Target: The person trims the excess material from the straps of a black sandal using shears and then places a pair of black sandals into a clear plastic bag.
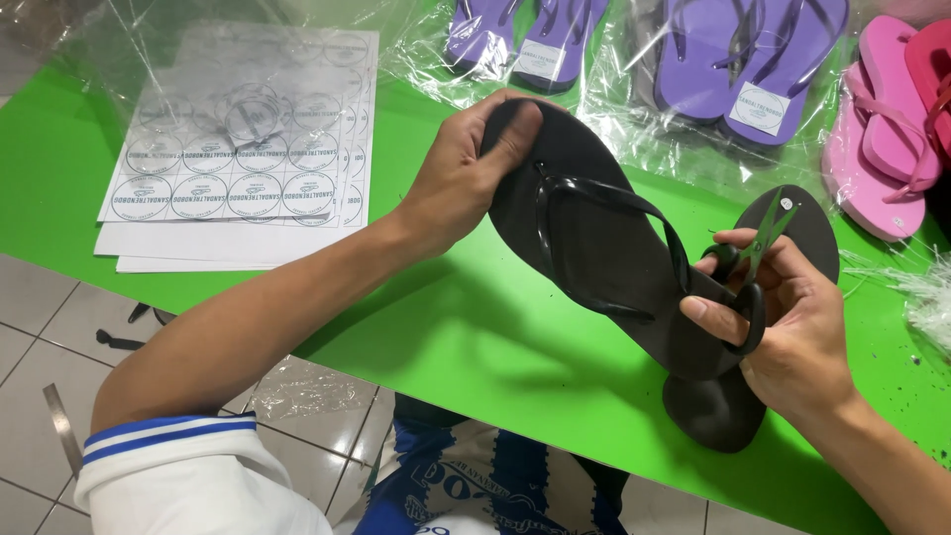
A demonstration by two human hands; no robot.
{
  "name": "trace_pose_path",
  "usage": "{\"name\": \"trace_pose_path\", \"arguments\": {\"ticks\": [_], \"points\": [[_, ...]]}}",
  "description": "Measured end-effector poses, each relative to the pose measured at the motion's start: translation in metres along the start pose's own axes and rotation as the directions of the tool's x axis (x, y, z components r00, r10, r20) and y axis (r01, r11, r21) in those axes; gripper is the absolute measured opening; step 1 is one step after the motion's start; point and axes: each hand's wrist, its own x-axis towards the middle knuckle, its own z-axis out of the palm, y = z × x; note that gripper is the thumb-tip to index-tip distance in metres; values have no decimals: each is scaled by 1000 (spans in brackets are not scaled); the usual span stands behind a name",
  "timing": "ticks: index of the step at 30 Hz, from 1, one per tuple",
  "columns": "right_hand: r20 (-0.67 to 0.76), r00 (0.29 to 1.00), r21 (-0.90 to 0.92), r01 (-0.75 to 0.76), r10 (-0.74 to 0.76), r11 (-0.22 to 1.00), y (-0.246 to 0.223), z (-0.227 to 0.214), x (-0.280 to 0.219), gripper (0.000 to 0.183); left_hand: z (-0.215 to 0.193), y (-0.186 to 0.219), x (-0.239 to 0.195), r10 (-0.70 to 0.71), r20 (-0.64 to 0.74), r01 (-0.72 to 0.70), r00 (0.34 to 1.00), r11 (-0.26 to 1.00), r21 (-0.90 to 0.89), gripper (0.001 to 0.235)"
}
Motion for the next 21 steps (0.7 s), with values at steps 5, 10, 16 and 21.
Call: {"name": "trace_pose_path", "arguments": {"ticks": [5, 10, 16, 21], "points": [[-50, 999, 59, -15, 18, 998, 4, 0, 3, 55, 1, -6, 1, -152, 2, 148, 988, 963, -227, 51], [-103, 995, -1, -11, 11, 1000, -12, -3, 3, 47, 1, -16, 1, -228, 41, 223, 973, 870, -441, 58], [78, 911, -555, 377, -405, 742, -31, -64, 16, 50, -11, -15, 10, -146, -247, 48, 958, 930, -365, 29], [118, 983, -474, 177, -137, 862, 4, -124, 51, 58, -13, -14, 10, -345, -250, 318, 905, 937, -144, 28]]}}
